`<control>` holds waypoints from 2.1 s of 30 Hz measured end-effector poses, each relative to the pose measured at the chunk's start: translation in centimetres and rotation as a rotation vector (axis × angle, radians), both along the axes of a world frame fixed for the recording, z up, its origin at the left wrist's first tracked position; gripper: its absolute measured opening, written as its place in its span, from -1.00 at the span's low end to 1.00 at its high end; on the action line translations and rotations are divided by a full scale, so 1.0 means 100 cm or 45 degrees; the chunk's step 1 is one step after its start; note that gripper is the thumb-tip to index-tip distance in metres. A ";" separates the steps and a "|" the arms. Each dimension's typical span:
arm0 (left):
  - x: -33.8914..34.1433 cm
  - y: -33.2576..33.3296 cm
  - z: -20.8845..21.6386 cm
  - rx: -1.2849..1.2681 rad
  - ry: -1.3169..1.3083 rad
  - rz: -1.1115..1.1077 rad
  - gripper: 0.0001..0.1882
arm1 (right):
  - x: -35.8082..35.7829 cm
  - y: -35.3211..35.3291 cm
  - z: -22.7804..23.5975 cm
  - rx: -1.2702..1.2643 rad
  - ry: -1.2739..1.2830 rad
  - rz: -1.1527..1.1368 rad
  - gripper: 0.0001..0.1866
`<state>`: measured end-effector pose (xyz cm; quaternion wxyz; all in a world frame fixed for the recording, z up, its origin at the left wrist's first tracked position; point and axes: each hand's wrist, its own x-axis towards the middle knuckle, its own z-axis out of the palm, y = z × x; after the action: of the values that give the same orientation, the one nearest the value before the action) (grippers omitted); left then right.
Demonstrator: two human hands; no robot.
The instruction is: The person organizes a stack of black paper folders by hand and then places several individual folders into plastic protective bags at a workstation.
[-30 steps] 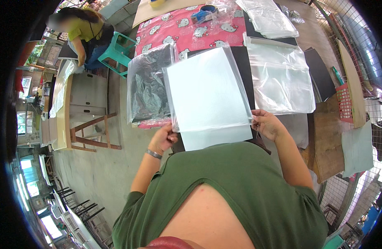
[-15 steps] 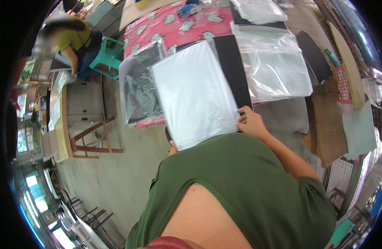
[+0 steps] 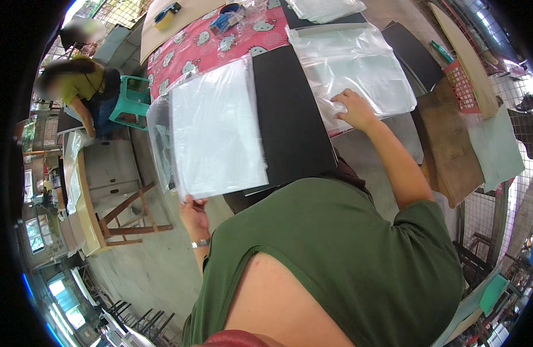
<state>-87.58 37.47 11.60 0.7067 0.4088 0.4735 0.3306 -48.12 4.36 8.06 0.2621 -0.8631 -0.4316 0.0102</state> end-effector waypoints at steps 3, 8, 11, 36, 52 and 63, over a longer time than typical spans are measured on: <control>-0.017 0.064 -0.006 0.113 0.012 0.072 -0.90 | 0.009 -0.004 -0.017 0.024 0.188 -0.083 -0.69; -0.037 0.136 -0.037 0.213 0.112 0.145 -0.86 | 0.013 0.002 -0.005 0.322 0.441 -0.394 -0.87; -0.033 0.152 -0.039 0.273 0.618 0.102 -0.69 | 0.011 0.010 0.015 0.350 0.396 -0.419 -0.89; 0.182 -0.065 0.124 0.180 -0.649 -0.736 -0.73 | -0.058 0.128 0.174 0.225 1.314 0.253 -0.84; 0.171 -0.062 0.123 0.228 -0.498 -0.743 -0.90 | -0.085 0.161 0.149 0.598 0.692 0.178 -0.74; 0.147 -0.020 0.117 -0.217 -0.958 -0.826 -0.83 | -0.084 0.133 0.161 0.209 1.964 1.004 -0.70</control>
<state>-72.85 35.47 23.30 0.9257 0.3283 0.0598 0.1783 -56.55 17.69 24.12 0.5200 -0.3811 -0.4003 0.6513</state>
